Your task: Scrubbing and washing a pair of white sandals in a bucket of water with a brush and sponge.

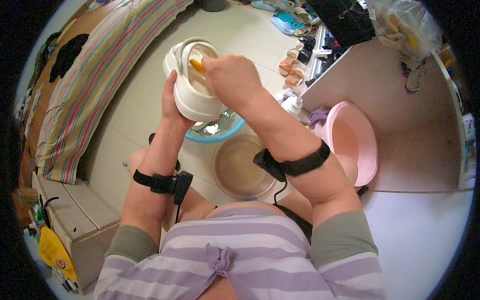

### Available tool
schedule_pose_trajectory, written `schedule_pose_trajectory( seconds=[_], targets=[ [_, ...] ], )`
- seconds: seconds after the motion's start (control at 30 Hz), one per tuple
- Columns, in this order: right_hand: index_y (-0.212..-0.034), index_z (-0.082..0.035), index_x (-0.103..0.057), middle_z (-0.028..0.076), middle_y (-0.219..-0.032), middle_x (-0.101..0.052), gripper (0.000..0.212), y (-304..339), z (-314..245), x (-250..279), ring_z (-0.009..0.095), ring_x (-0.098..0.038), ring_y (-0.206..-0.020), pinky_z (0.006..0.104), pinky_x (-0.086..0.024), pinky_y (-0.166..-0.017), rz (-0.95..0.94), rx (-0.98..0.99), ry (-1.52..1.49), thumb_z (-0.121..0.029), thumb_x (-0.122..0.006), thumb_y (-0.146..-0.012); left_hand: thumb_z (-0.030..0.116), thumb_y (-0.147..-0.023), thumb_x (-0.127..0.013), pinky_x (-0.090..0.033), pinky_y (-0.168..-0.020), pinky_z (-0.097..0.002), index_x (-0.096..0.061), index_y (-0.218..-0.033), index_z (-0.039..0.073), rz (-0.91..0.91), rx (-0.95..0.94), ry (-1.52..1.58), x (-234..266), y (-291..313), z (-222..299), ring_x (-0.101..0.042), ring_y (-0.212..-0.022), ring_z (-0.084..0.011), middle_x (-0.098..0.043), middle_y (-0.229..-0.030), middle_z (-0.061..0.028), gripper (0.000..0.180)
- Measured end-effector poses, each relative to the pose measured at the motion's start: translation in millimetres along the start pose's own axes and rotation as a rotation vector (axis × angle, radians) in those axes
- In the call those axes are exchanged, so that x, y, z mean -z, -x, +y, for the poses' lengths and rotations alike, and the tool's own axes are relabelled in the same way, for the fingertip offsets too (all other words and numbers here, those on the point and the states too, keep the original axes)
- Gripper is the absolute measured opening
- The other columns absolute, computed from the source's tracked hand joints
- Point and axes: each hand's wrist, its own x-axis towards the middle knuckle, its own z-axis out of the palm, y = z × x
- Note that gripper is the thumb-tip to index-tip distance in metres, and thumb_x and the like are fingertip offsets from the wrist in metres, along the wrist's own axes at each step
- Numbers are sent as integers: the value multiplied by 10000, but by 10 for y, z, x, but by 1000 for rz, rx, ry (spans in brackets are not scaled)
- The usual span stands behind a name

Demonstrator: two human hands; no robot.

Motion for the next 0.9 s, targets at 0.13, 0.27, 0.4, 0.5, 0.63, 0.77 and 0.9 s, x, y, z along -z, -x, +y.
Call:
schedule_pose_trajectory(
  seconds=[0.13, 0.27, 0.4, 0.5, 0.63, 0.77, 0.9],
  targets=[
    [-702, -41, -676, 166, -742, -673, 83, -99, 19, -77, 299, -684, -682, 369, -552, -608, -109, 54, 199, -109, -628, -701, 455, -919, -453, -445, -991, -462, -375, -1382, 81, 11, 16, -41, -137, 37, -93, -538, -1160, -311, -519, -1298, -146, 600],
    [-722, -55, -685, 150, -747, -681, 87, -175, 99, -246, 301, -685, -689, 371, -556, -625, -85, 53, 137, -111, -620, -716, 435, -922, -456, -447, -989, -468, -374, -1379, 73, 22, 35, -45, -159, 56, -91, -546, -1147, -316, -525, -1284, -157, 588],
    [-730, -61, -686, 142, -765, -678, 93, -90, 155, -213, 311, -680, -706, 384, -554, -634, -155, 47, 158, -101, -602, -739, 451, -912, -459, -455, -977, -466, -386, -1369, 79, 28, 34, -64, -71, -16, -33, -554, -1136, -315, -528, -1278, -154, 594],
    [-937, -90, -604, 138, -807, -627, 136, 109, 101, 53, 323, -662, -720, 421, -534, -607, -145, 232, -60, -127, -572, -809, 463, -907, -459, -464, -965, -453, -401, -1359, 76, 38, 1, -36, 9, 16, 88, -574, -1107, -312, -540, -1264, -155, 598],
    [-979, -107, -560, 139, -809, -620, 154, 346, -124, 290, 327, -660, -710, 427, -527, -595, -203, 249, -165, -149, -563, -832, 457, -918, -436, -471, -960, -442, -419, -1345, 50, -84, -139, -39, 32, 53, 191, -584, -1089, -313, -537, -1266, -170, 590],
    [-919, -94, -601, 128, -761, -630, 117, 91, -28, 59, 332, -658, -691, 418, -530, -597, -76, 129, -64, -136, -567, -815, 422, -937, -427, -433, -1007, -433, -424, -1347, 40, -120, -47, 4, -73, 21, 2, -555, -1140, -313, -544, -1267, -175, 560],
    [-933, -96, -606, 132, -742, -642, 149, -69, 128, -127, 339, -640, -648, 429, -513, -574, -218, 60, 92, -119, -574, -789, 417, -935, -434, -406, -1031, -438, -414, -1356, 31, 12, -62, -57, -64, -46, -153, -535, -1160, -322, -528, -1289, -178, 571]
  ],
)
